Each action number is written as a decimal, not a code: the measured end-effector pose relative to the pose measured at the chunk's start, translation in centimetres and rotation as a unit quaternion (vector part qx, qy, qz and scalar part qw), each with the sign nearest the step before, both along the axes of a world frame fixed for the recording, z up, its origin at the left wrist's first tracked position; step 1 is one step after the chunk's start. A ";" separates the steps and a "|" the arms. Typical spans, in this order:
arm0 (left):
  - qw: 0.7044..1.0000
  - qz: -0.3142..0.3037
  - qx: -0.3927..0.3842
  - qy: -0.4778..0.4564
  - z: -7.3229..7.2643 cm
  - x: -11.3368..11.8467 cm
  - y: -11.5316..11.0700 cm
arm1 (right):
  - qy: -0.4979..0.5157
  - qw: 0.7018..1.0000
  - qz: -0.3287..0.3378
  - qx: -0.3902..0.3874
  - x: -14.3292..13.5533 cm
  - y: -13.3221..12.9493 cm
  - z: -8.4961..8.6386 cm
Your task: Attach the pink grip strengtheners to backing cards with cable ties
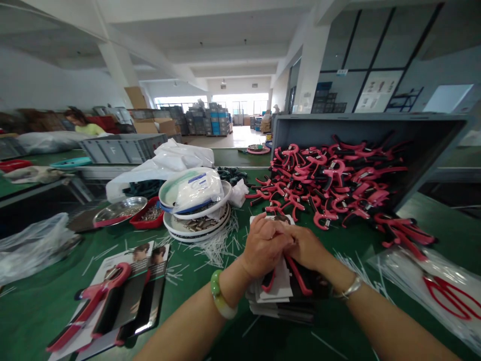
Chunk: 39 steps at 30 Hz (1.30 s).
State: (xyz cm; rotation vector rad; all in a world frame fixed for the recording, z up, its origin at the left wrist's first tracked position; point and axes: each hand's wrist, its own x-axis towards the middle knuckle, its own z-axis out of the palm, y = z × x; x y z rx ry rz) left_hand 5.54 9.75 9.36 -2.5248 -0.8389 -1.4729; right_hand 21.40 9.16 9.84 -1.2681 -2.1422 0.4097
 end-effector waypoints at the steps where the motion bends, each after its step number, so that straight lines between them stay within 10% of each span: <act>1: 1.000 -0.004 -0.010 -0.004 0.1 -0.1 0.0 | -0.026 1.000 0.009 -0.001 0.1 0.2 0.2; 10: 0.933 0.068 -0.352 -0.025 -1.5 -1.5 -0.9 | 0.066 0.993 -0.015 0.096 0.9 -0.1 -0.9; 26: 0.915 0.153 -0.373 -0.015 -1.4 -0.2 -1.3 | -0.242 0.960 0.038 0.138 -0.6 -3.7 1.2; 39: 0.895 0.021 -0.433 0.103 0.4 -1.6 1.2 | -0.071 0.991 0.056 0.102 -0.2 -3.6 -0.1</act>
